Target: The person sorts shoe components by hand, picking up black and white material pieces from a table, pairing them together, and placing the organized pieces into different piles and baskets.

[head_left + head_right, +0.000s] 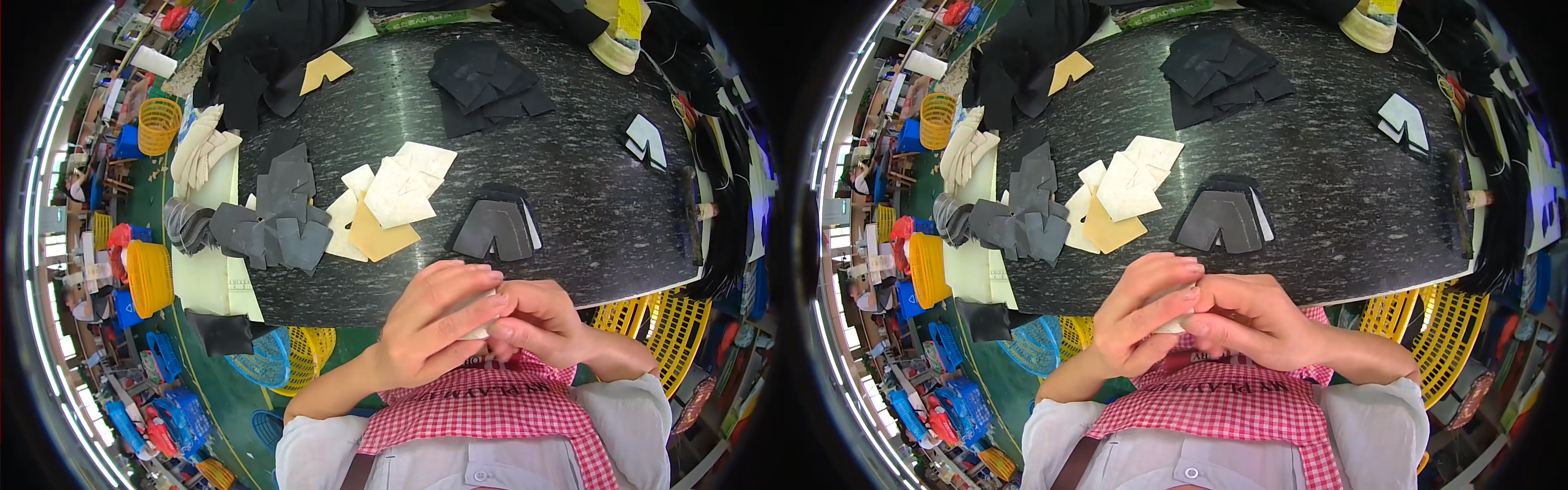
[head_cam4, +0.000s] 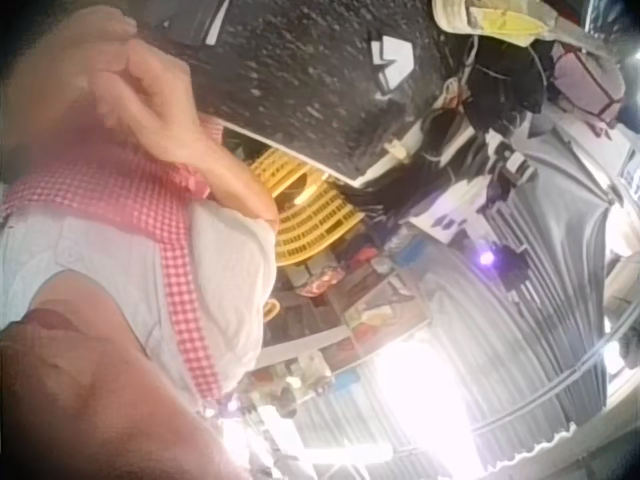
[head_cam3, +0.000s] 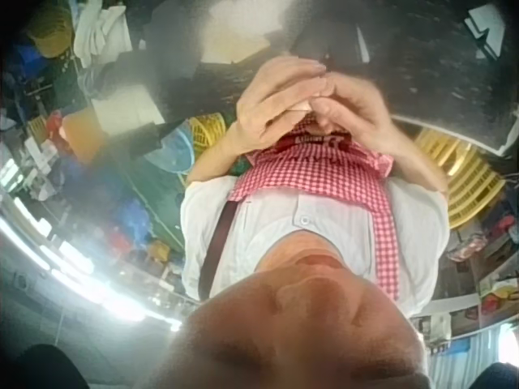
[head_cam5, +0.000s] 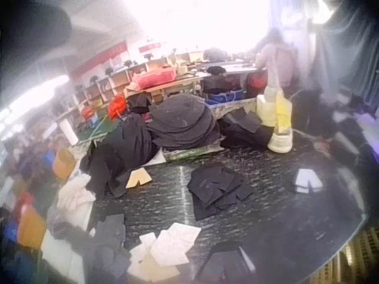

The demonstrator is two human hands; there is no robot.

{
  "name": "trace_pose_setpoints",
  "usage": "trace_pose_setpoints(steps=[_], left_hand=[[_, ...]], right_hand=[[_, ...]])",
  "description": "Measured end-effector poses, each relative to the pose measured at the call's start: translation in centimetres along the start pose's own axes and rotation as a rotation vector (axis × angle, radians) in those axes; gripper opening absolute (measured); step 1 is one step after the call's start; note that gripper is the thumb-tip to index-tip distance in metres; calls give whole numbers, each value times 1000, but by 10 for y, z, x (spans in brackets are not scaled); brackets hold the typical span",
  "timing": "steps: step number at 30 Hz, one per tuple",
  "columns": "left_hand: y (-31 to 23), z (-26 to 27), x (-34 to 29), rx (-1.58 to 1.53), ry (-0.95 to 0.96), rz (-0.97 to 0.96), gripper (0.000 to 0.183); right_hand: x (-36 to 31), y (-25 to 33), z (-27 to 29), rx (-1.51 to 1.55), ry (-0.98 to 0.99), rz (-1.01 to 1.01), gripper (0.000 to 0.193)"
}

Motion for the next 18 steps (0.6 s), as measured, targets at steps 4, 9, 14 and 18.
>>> trace_pose_setpoints(steps=[4, 9, 14, 18], left_hand=[[-15, 11, 4, 83, -38, 39, 47], [-3, 10, 8, -181, -72, 144, 46], [2, 10, 7, -437, -115, 295, 31], [11, 2, -4, -385, -302, 284, 28]], right_hand=[[-1, -6, -2, -194, -74, 103, 10], [8, 1, -10, -195, -139, 140, 13], [14, 0, -9, -431, -166, 248, 19], [15, -3, -9, -443, -283, 278, 28]])
Point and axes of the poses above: each hand's wrist, its own x-axis towards the middle knuckle, its own z-axis out of the back of the hand, y = z × x, the point moved 2 cm from there along x, towards the middle knuckle, and after that the axes turned 8 degrees about -x, right-handed, at the moved point
